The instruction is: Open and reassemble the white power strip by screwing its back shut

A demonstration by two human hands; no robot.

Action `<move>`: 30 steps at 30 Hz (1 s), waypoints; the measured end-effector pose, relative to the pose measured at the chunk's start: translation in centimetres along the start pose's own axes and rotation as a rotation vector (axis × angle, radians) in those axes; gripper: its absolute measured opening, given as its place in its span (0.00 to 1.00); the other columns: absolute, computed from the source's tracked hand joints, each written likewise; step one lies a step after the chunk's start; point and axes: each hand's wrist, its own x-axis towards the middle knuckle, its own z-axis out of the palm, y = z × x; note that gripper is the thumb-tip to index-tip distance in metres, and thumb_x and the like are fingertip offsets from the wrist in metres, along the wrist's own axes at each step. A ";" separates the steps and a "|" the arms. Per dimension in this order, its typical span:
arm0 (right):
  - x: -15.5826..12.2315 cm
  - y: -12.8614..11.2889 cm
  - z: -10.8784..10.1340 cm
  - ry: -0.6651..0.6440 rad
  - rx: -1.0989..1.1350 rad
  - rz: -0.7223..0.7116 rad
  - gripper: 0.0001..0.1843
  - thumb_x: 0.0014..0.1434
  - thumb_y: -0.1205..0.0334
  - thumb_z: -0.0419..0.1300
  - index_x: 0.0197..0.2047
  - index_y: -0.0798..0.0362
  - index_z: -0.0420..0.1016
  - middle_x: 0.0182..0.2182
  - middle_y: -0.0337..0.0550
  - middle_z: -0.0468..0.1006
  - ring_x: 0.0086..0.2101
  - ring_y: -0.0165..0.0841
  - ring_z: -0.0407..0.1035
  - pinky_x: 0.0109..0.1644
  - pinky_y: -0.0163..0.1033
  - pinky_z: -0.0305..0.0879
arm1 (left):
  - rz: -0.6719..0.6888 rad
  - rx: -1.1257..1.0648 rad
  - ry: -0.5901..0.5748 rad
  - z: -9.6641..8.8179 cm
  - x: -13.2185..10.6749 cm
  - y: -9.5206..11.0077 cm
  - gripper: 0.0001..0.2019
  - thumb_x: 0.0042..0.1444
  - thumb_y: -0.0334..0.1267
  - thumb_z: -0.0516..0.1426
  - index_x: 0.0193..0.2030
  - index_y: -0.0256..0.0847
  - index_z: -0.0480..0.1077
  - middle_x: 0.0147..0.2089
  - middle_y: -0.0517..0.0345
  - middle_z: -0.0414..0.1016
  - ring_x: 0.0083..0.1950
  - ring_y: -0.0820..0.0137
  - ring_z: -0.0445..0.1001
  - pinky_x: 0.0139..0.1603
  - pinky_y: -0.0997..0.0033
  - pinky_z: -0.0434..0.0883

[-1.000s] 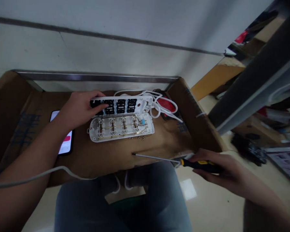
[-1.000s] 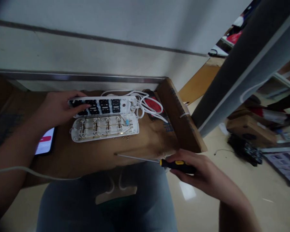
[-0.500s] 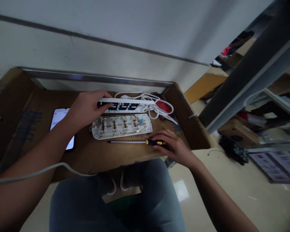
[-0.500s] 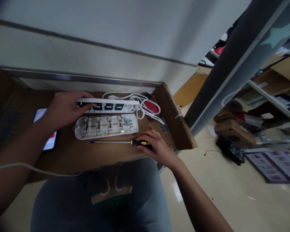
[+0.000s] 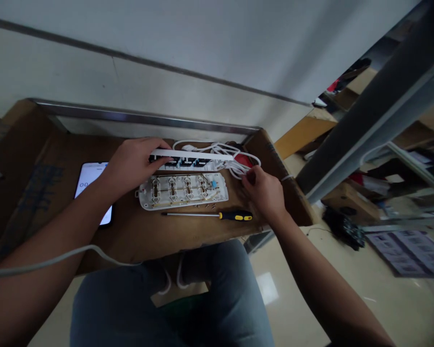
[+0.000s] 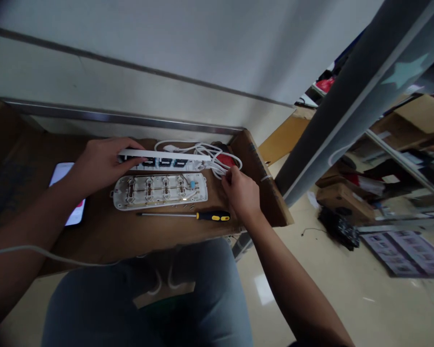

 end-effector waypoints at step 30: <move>11.9 -3.8 -2.5 -0.869 0.377 -0.818 0.46 0.61 0.35 0.67 0.76 0.46 0.63 0.70 0.47 0.71 0.65 0.44 0.72 0.66 0.46 0.76 | 0.346 -0.034 -0.175 -1.5 -0.6 1.3 0.11 0.65 0.33 0.55 0.51 0.45 0.75 0.56 0.55 0.79 0.59 0.64 0.77 0.62 0.63 0.72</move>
